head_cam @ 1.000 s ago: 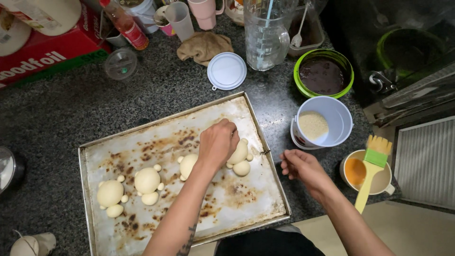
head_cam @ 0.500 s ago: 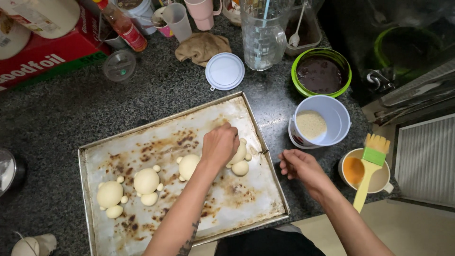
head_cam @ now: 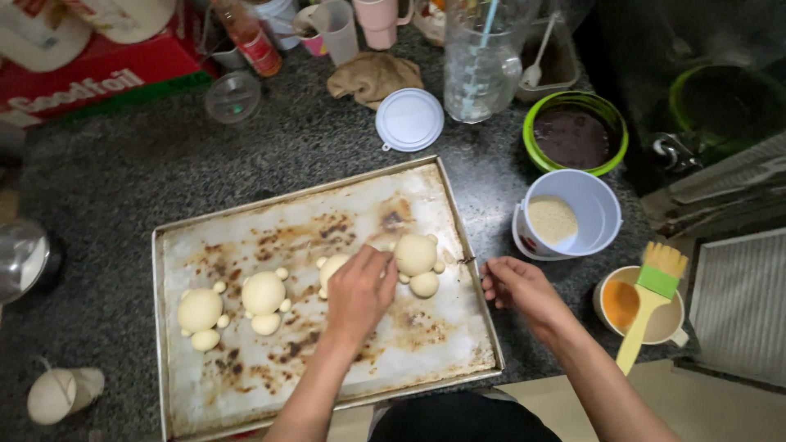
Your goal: Decorating animal-shaped bread dough with chocolate piping.
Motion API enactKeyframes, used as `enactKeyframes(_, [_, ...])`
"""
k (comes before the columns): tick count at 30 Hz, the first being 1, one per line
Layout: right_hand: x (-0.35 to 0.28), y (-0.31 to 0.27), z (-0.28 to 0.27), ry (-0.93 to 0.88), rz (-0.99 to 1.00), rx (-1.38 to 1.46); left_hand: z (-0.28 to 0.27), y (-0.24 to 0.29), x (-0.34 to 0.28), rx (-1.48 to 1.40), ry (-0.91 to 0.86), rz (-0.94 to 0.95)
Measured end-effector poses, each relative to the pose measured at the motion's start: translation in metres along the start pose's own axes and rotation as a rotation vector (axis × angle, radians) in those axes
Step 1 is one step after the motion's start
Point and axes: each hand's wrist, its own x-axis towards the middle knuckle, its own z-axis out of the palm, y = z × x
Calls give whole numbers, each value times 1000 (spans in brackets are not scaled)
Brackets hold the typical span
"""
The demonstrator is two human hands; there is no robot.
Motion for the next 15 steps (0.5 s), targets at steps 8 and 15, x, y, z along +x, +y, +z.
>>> enactKeyframes(8, [-10,-13,12,-26,4,-57,9,3,-13,34,73,18])
enactKeyframes(15, [-5,-3,5,-13,-2,-52,7,8,-10,40,103,37])
